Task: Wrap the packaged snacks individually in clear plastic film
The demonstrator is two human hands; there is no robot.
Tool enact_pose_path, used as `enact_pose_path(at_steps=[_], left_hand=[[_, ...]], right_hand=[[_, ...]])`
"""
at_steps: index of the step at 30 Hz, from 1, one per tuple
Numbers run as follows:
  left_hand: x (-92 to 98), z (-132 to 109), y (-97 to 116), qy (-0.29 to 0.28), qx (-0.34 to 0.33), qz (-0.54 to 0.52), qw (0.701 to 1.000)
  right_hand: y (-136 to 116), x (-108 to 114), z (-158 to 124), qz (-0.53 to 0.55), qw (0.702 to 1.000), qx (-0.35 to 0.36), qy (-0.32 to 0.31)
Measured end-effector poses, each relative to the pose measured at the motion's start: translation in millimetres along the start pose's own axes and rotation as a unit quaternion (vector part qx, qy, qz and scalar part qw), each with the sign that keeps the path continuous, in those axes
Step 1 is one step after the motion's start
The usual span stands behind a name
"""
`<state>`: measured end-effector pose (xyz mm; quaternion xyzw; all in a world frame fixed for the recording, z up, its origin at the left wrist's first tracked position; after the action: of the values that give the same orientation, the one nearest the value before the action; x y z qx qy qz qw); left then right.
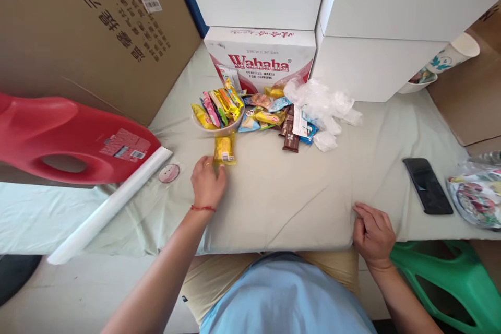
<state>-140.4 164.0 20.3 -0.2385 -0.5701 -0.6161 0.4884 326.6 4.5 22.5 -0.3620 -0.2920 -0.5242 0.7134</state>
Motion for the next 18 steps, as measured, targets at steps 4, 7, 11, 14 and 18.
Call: enact_pose_path(at_steps=[4, 7, 11, 14, 18], left_hand=[[-51.7, 4, 62, -0.118, -0.104, -0.045, 0.986], [-77.3, 7, 112, -0.164, -0.134, -0.068, 0.975], [-65.7, -5, 136, -0.117, -0.149, -0.106, 0.976], [-40.3, -38, 127, -0.097, -0.190, -0.152, 0.965], [-8.9, -95, 98, -0.108, -0.210, -0.185, 0.954]], right_hand=[[-2, -1, 2, 0.018, 0.999, -0.025, -0.015], [3, 0, 8, 0.047, 0.995, -0.071, -0.045], [18, -1, 40, 0.170, 0.968, -0.160, -0.089], [20, -8, 88, 0.201, 0.964, -0.161, -0.070], [13, -57, 161, 0.182, 0.970, -0.143, -0.081]])
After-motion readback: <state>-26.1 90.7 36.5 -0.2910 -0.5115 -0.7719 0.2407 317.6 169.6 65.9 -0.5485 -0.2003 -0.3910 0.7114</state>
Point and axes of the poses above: each hand's wrist, its own z-axis towards the middle knuckle, its own x-axis out of the back of the hand, y = z × x, the point moved 8 cm from there along z, towards the middle knuckle, and after that the axes turned 2 degrees about -x, right-handed, at the moved point
